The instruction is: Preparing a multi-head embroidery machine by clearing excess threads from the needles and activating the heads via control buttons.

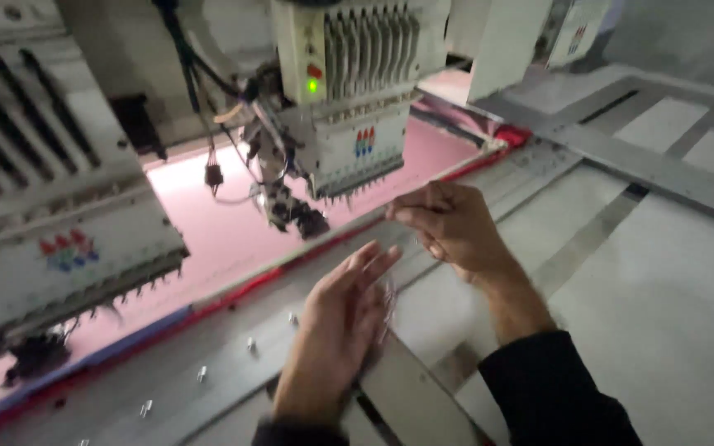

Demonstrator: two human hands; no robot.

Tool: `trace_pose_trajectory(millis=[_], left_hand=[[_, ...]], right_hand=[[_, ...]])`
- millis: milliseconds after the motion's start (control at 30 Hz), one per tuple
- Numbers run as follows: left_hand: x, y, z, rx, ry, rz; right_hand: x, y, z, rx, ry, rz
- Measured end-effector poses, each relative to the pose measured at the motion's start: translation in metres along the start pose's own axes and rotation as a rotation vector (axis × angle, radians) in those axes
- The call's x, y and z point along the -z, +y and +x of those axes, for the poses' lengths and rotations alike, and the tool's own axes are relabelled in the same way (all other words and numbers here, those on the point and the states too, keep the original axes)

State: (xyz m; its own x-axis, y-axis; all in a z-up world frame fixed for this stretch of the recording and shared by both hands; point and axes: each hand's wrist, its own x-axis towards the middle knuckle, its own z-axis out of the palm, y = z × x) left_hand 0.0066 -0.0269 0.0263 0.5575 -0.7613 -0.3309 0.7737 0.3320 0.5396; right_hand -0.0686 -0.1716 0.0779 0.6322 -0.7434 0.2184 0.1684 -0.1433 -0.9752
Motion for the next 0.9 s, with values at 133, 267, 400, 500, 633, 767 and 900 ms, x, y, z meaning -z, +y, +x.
trace_pose_trajectory(millis=[133, 267, 400, 500, 633, 767, 900], left_hand=[[0.008, 0.008, 0.036, 0.079, -0.316, 0.002], [-0.001, 0.028, -0.002, 0.026, -0.234, 0.353], [-0.027, 0.056, -0.039, -0.149, -0.306, 0.689], [-0.042, 0.079, -0.095, -0.173, -0.398, 1.057], [-0.014, 0.088, -0.077, -0.109, -0.766, 0.95], [-0.041, 0.068, -0.066, -0.143, 0.108, 0.945], [0.002, 0.05, -0.015, 0.174, -0.156, 0.439]], right_hand=[[0.006, -0.019, -0.021, 0.042, -0.485, -0.108], [0.002, -0.01, -0.028, -0.146, -0.543, -0.07], [-0.003, 0.007, -0.011, -0.402, -0.309, 0.121], [0.003, 0.007, -0.001, -0.648, -0.178, 0.674], [-0.004, -0.009, -0.006, -0.557, -0.262, 0.688], [-0.005, -0.039, -0.019, -0.252, -0.454, -0.186], [-0.003, -0.062, -0.035, -0.205, -1.071, -0.316]])
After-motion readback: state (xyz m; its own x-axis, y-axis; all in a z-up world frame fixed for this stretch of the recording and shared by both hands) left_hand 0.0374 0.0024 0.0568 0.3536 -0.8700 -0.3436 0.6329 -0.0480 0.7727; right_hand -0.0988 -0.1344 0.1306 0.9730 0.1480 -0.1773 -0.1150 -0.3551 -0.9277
